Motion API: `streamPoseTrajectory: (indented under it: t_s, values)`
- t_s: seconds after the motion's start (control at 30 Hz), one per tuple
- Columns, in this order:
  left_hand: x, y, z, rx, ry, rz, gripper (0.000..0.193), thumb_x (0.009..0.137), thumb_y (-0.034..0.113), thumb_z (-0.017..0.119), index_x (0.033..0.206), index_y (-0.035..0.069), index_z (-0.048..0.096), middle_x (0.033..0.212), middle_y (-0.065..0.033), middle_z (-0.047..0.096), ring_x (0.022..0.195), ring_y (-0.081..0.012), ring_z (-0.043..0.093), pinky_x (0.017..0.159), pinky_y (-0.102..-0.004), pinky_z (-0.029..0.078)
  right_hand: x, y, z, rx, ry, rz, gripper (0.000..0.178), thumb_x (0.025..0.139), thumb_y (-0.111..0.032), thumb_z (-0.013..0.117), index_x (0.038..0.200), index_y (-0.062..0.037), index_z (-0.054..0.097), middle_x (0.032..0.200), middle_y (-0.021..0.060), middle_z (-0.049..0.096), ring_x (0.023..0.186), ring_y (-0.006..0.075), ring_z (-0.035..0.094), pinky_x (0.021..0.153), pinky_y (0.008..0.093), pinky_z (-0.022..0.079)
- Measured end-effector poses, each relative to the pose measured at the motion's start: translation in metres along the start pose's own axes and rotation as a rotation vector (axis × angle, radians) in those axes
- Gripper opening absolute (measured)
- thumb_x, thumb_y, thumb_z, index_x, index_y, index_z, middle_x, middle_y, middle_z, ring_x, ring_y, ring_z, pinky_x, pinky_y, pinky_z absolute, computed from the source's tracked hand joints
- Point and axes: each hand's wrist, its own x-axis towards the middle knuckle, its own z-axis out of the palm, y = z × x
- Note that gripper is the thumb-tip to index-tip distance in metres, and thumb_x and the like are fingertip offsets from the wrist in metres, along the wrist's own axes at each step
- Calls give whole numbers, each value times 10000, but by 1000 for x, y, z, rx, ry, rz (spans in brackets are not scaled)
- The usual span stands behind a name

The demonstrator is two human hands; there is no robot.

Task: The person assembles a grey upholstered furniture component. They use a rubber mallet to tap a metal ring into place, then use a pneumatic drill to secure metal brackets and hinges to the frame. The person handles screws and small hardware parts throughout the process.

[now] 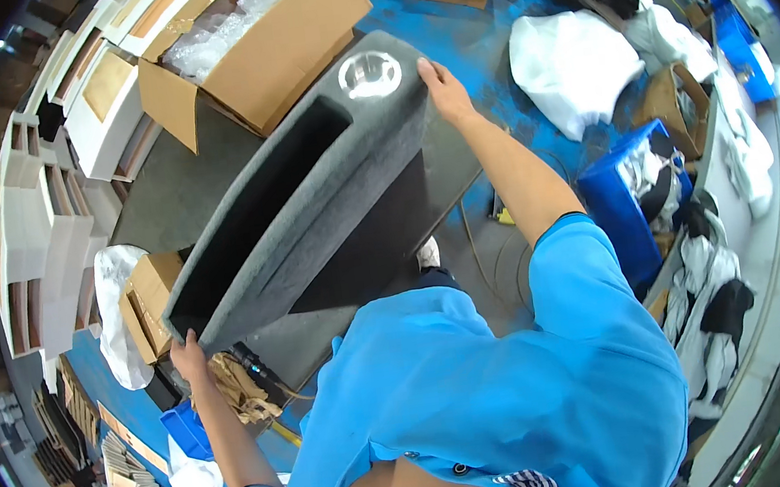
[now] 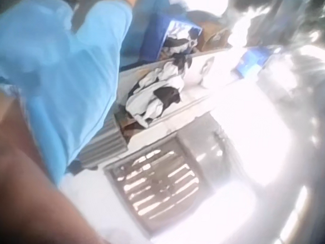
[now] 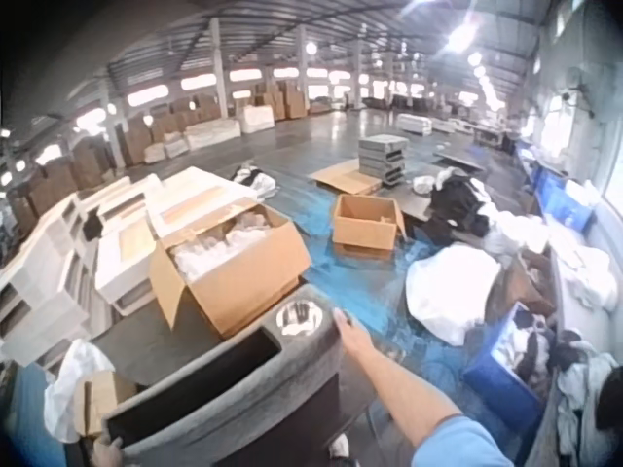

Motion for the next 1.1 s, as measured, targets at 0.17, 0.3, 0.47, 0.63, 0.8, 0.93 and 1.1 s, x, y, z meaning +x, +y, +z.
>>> streamPoseTrajectory:
  t_s: [0.17,0.3,0.47,0.63,0.8,0.93,1.1]
  values:
    - [40,-10,12,117,-31,-45,495,902,380,701,1124,-62,689,1020,-291,722,945,-433,700,872,-487,520,-195,147,-13,-394,-148,321,691,940,-626,534,1202,7,626,1166,271,642,1131,386,617,973,464,473]
    - [12,7,14,-219,-254,-177,601,915,364,688,1334,-48,564,1218,-230,666,989,-351,679,693,-471,585,-511,278,-40,-633,-297,521,458,927,-465,664,895,-11,714,718,195,676,622,323,674,539,497,511]
    - [14,13,-11,-66,-307,-106,838,920,565,647,1384,-110,467,1387,-251,558,1152,-363,606,928,-487,541,-778,219,-62,-3,180,1579,457,898,-463,712,879,-7,699,675,167,639,509,267,622,474,438,546]
    - [-103,96,-38,376,732,1314,587,987,306,631,1207,-233,556,1183,-376,634,1116,-489,644,977,-540,538,-908,224,-89,357,800,1466,491,927,-449,672,972,39,690,763,157,679,577,282,658,551,399,577]
    - [-201,163,44,-105,-38,1612,463,1011,190,605,1377,-65,483,1386,-248,497,1289,-409,503,1094,-504,413,-993,207,-140,-113,1106,1302,467,913,-419,688,1160,-23,679,1005,181,714,895,344,700,836,433,570]
    - [-303,142,103,-172,-755,1679,340,1009,109,580,1306,-52,556,1372,-234,521,1290,-382,523,1078,-460,434,-1088,210,-270,-571,1328,1239,690,890,-432,723,1434,-67,507,1416,206,539,1324,377,509,1081,481,433]
    - [-422,97,79,148,-1338,1378,262,986,77,604,1225,-31,597,1254,-164,598,1054,-253,646,905,-364,519,-1199,194,-411,-1052,1188,1459,985,802,-503,806,1556,-87,328,1549,218,381,1449,415,331,1158,536,327]
